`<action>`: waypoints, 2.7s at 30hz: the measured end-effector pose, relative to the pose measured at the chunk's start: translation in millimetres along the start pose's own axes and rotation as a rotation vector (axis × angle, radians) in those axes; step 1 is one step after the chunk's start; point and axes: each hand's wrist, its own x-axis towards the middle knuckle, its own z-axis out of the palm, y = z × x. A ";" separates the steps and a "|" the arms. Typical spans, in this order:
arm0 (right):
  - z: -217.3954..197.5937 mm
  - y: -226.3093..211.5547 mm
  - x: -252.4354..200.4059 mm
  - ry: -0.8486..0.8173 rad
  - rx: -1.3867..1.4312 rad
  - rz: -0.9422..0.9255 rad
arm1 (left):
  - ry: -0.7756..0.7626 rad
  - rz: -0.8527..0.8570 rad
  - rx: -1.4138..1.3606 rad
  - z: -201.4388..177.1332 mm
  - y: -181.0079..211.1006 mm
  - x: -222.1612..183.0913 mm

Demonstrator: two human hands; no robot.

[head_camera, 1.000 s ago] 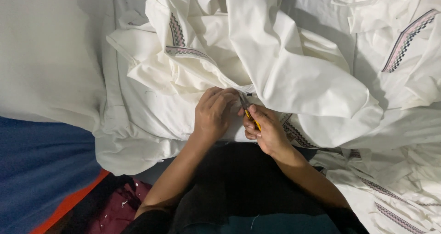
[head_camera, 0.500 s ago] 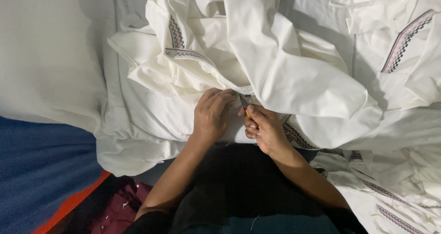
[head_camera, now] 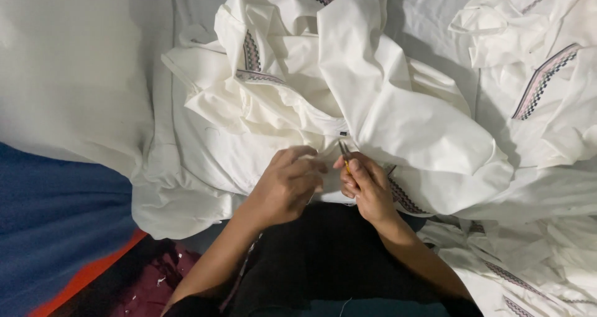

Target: Trimming loose threads from white garments using scissors in a garment factory finishing area.

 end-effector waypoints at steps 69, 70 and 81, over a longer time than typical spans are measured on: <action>70.0 -55.0 60.2 0.253 -0.303 -0.368 | 0.510 -0.421 -0.166 -4.3 12.9 28.4; 71.1 -63.4 56.2 0.253 -0.386 -0.454 | 0.518 -0.433 -0.254 -4.3 12.8 30.0; 94.7 -91.3 48.9 0.053 -0.906 -1.043 | 0.514 -0.322 -0.079 2.5 14.2 31.1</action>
